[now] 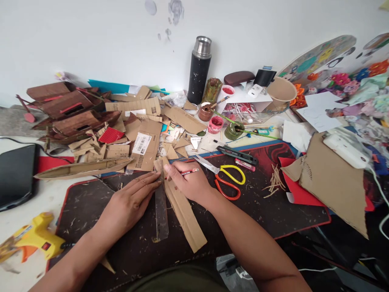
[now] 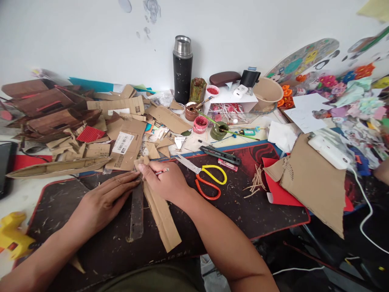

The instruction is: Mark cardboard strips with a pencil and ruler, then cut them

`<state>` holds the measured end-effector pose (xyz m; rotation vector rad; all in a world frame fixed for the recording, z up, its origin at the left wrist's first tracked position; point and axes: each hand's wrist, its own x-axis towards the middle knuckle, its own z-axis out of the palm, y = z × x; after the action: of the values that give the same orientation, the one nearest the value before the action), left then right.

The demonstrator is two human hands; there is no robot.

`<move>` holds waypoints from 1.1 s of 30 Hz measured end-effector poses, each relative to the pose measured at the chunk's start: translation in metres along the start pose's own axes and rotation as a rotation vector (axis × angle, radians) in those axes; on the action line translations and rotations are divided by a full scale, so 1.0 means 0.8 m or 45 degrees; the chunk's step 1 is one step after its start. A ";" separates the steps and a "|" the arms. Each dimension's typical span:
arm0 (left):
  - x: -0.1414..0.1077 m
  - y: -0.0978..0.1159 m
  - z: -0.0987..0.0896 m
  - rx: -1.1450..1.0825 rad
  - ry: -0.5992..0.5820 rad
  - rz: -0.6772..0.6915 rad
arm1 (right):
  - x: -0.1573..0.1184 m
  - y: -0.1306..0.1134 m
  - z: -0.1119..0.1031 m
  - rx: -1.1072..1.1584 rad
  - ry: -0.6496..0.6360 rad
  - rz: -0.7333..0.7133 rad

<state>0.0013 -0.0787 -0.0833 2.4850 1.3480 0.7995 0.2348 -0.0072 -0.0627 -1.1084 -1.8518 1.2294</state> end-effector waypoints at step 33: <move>0.000 0.001 0.000 -0.033 0.008 -0.037 | 0.000 -0.005 -0.001 0.156 -0.086 0.101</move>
<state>0.0019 -0.0790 -0.0833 2.4395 1.3641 0.8133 0.2340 -0.0076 -0.0585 -1.0944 -1.7705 1.4225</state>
